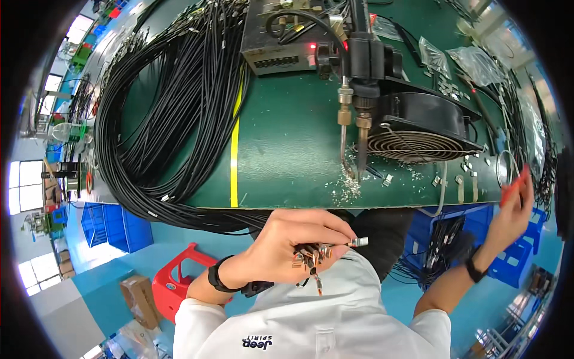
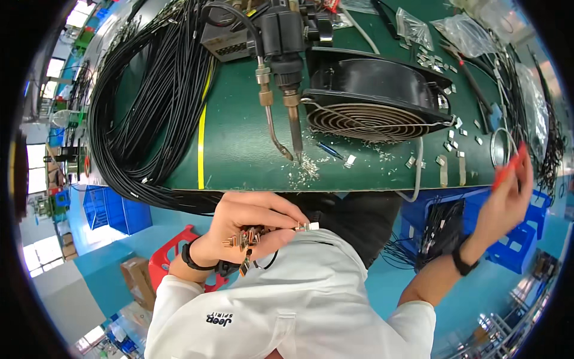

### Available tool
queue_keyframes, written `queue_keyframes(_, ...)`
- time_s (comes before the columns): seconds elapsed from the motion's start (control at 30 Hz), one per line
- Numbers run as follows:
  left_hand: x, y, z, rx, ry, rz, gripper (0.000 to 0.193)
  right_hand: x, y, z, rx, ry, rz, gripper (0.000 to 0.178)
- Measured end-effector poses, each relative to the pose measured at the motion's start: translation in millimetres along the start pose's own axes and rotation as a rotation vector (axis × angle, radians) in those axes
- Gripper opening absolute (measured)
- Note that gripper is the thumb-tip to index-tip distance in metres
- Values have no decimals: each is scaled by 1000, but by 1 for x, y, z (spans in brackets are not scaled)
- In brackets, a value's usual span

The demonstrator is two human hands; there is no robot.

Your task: The person aligns a wire with a connector, trims it with pliers, and positions the assembly against a soldering iron. They then repeat the process, aligning another wire with a connector and holding it against the soldering iron to be joined.

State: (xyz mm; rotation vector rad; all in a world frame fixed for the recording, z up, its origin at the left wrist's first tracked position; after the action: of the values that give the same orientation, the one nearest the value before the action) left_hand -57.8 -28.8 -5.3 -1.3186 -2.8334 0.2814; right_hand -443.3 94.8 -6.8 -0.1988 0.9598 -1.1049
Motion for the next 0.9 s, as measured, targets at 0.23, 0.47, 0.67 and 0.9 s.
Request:
queue_keyframes(0.23,-3,3,2,-64,0,100,17,21,135,125,324,-1071,655,56)
queue_keyframes(0.47,-1,0,0,-116,14,151,17,43,154,137,548,-1176,835,53)
queue_keyframes(0.67,-5,2,-1,-206,133,114,11,45,159,139,461,-1081,891,48)
queue_keyframes(0.9,-17,-3,-3,-326,236,96,7,36,107,113,252,-959,1147,31)
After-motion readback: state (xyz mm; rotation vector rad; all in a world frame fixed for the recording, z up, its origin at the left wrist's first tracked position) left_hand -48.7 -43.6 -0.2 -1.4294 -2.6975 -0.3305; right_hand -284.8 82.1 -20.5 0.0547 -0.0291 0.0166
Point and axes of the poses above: each hand's wrist, its own y-axis away from the middle knuckle, its own x-axis out of the palm, z = x × y, the point moved 1 cm from there along -y, towards the middle knuckle
